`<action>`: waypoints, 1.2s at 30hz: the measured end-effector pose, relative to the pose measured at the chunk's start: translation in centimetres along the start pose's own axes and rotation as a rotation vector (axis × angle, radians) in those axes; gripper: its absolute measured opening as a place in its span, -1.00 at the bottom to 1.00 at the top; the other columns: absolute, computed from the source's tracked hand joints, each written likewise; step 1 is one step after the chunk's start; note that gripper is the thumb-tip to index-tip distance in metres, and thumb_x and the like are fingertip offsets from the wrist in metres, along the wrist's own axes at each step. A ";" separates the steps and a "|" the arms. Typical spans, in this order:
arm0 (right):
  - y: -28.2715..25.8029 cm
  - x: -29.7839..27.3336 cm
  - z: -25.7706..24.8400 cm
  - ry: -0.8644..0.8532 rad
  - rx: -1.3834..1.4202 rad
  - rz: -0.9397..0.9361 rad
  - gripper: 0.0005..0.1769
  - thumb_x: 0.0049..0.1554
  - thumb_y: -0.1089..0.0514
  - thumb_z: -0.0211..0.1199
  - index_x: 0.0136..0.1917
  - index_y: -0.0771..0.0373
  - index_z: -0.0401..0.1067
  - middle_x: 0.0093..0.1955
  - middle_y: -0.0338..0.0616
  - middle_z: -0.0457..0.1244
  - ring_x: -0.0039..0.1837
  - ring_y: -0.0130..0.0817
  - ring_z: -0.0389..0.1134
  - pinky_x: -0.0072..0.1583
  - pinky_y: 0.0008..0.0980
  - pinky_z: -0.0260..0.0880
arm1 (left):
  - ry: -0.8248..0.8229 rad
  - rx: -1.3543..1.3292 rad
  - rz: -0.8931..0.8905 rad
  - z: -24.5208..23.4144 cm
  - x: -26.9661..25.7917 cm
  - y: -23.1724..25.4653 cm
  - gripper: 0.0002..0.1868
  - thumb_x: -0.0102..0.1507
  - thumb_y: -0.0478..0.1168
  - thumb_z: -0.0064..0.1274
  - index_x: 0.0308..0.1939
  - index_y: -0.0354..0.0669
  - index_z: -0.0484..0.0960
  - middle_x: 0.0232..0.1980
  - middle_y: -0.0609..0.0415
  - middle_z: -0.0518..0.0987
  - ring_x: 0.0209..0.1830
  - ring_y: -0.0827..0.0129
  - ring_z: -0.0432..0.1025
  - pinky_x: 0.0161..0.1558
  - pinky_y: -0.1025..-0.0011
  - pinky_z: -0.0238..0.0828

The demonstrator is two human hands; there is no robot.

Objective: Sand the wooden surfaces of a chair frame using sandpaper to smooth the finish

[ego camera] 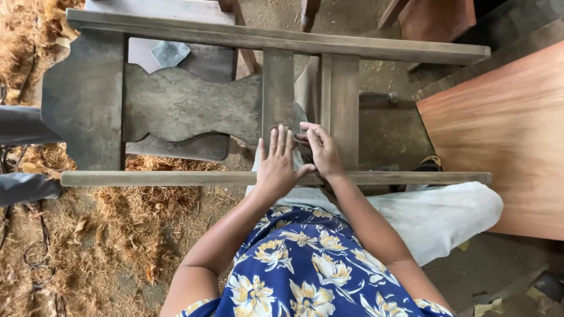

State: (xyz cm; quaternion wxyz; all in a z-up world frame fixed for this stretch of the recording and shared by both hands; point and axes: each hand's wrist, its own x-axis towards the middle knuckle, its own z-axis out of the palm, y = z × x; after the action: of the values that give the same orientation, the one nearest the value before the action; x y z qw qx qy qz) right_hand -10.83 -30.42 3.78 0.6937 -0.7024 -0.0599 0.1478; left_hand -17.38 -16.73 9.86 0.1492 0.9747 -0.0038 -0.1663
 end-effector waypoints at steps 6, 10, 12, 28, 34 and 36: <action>-0.3 -0.3 -0.8 0.048 -0.102 0.024 -0.67 0.40 0.04 -0.01 0.30 0.07 0.48 0.22 -0.07 0.37 0.18 -0.34 0.38 0.18 -0.22 0.49 | 0.186 0.078 -0.008 -0.5 6.0 -2.5 0.25 0.19 0.56 -0.09 0.64 -0.28 -0.02 0.68 -0.28 -0.03 0.69 -0.09 -0.13 0.53 -0.33 -0.34; -0.7 -0.8 -0.3 0.098 0.131 0.062 -0.67 0.39 0.10 0.02 0.31 0.22 0.45 0.15 0.09 0.38 0.10 -0.27 0.40 0.11 -0.23 0.54 | 0.273 0.111 0.015 -1.0 11.1 -4.8 0.13 0.25 0.53 -0.15 0.64 -0.20 0.06 0.69 -0.18 0.02 0.70 0.04 -0.10 0.55 -0.29 -0.37; -0.1 -0.6 -0.3 0.100 0.181 0.063 -0.67 0.39 0.11 0.02 0.32 0.25 0.43 0.13 0.15 0.37 0.08 -0.22 0.42 0.10 -0.22 0.55 | 0.282 0.073 0.031 -0.7 10.3 -5.0 0.10 0.28 0.51 -0.14 0.64 -0.19 0.06 0.69 -0.16 0.01 0.70 0.06 -0.09 0.55 -0.30 -0.33; 1.8 0.1 -1.1 0.070 0.213 0.094 -0.66 0.37 0.22 0.01 0.35 0.30 0.39 0.06 0.14 0.36 0.03 -0.22 0.45 0.05 -0.29 0.58 | 0.267 0.077 0.022 -2.6 12.2 -5.6 0.02 0.32 0.41 -0.06 0.65 -0.08 0.01 0.71 -0.04 -0.01 0.71 0.17 -0.13 0.56 -0.32 -0.41; 1.8 0.0 -1.4 0.090 0.248 0.110 -0.67 0.37 0.16 0.00 0.32 0.25 0.42 0.04 0.11 0.38 0.01 -0.23 0.48 0.02 -0.34 0.59 | 0.097 0.097 0.110 -2.3 3.0 -4.2 0.06 0.27 0.49 -0.18 0.65 -0.07 0.03 0.70 -0.06 0.04 0.70 0.13 -0.09 0.52 -0.38 -0.37; 1.6 -0.7 -1.9 0.118 0.255 0.111 -0.68 0.36 0.14 -0.01 0.30 0.24 0.43 0.01 0.03 0.39 -0.03 -0.31 0.48 -0.01 -0.44 0.58 | 0.079 0.071 0.097 -2.3 3.8 -4.3 0.04 0.29 0.48 -0.19 0.65 -0.05 0.01 0.70 -0.05 0.04 0.70 0.14 -0.08 0.51 -0.41 -0.38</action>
State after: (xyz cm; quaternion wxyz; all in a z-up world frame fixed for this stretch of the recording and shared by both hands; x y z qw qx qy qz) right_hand -11.19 -32.46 2.30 0.7704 -0.6183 0.0395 0.1507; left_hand -13.24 -12.13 9.43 0.1224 0.9839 -0.0511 -0.1198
